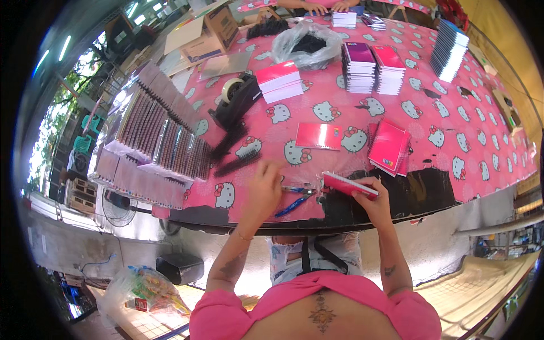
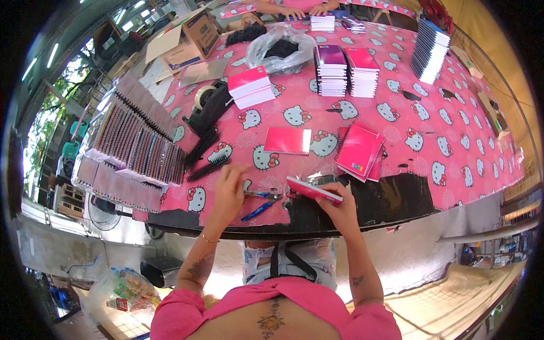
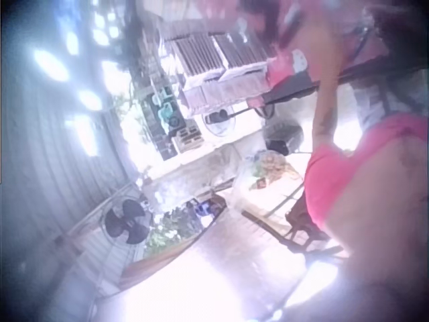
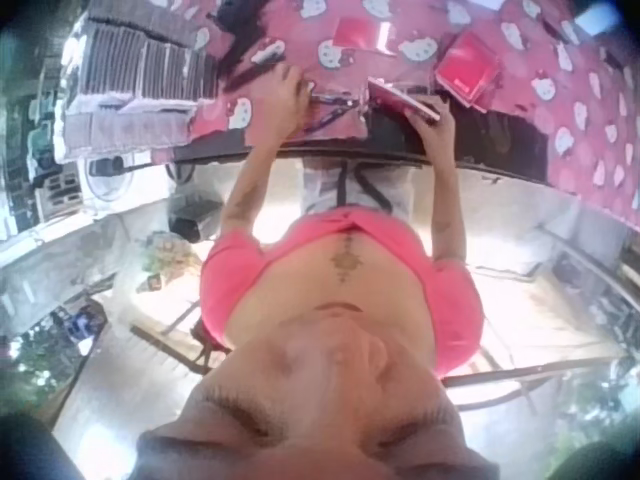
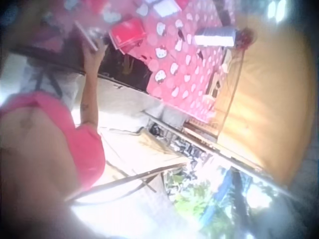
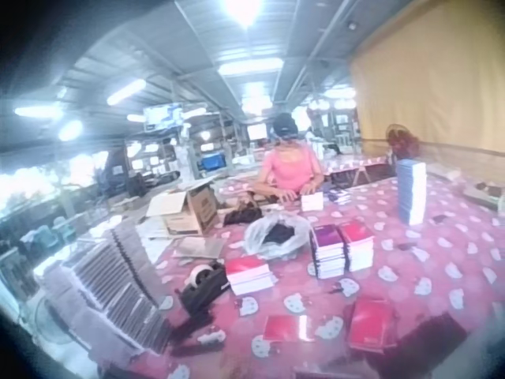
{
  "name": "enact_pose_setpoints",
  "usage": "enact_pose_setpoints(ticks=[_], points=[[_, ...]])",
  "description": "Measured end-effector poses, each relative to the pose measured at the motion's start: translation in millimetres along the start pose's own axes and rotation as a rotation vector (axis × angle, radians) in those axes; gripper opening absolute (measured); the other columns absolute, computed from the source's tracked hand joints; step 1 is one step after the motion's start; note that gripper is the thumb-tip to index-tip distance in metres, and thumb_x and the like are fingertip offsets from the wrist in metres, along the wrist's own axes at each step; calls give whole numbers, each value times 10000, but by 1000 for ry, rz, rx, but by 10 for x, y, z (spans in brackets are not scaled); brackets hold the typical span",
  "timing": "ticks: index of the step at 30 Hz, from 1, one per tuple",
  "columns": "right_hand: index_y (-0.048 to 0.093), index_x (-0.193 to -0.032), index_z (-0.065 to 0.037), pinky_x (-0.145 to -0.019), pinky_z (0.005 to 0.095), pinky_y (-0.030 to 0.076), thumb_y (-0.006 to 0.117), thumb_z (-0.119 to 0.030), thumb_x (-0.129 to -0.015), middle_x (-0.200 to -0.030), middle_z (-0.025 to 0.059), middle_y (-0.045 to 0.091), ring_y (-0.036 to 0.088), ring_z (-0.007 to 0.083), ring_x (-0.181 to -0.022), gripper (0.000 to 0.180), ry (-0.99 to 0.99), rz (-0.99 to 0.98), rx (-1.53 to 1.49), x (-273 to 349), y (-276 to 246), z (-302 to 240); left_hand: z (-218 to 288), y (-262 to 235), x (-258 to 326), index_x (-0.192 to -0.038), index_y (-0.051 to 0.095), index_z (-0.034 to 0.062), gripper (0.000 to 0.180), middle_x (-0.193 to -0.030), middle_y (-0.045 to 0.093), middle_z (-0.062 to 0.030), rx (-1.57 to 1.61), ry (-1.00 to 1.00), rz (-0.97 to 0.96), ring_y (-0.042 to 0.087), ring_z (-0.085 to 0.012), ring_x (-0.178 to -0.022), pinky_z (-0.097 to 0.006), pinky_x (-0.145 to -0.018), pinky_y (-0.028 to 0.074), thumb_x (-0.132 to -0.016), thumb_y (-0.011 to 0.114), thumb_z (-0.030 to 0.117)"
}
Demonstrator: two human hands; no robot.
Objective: The person uses shears to trim a spiral-bound notebook and then places it into a plastic sleeve.
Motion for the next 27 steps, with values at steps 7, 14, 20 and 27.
enact_pose_setpoints(ticks=[7,14,20,27], points=[[710,-1186,-11,-904,282,479,696,5,-901,-1082,69,706,632,139,-990,286,-93,-102,125,-53,-10,-41,387,326,-57,-1113,714,13,208,-961,693,-135,400,27,-131,679,-219,-765,-314,-663,524,-906,693,21],[706,-1181,6,-908,279,470,701,-57,-929,-1044,54,719,625,123,-974,260,5,-119,102,-19,-23,-44,280,393,-105,-1085,719,-5,172,-859,690,-119,360,-35,-148,662,-207,-745,-307,-656,499,-941,676,78],[702,-1187,8,-922,275,465,719,-94,-931,-1065,41,722,613,103,-1002,276,42,-122,96,-31,-38,7,342,318,-156,-1064,716,-8,163,-836,684,-123,429,-88,-237,634,-190,-697,-301,-629,481,-952,661,97],[697,-1195,9,-923,271,463,714,-75,-931,-1064,41,722,613,103,-994,278,54,-116,64,-21,-37,17,364,301,-185,-1027,706,-42,166,-818,689,-84,484,-78,-251,606,-110,-699,-258,-637,484,-975,648,105]])
Point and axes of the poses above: each hand's wrist, its own x-axis away from the middle knuckle, its own y-axis out of the palm, z = x × y, the point moved 2 cm from there along -x, towards the middle knuckle
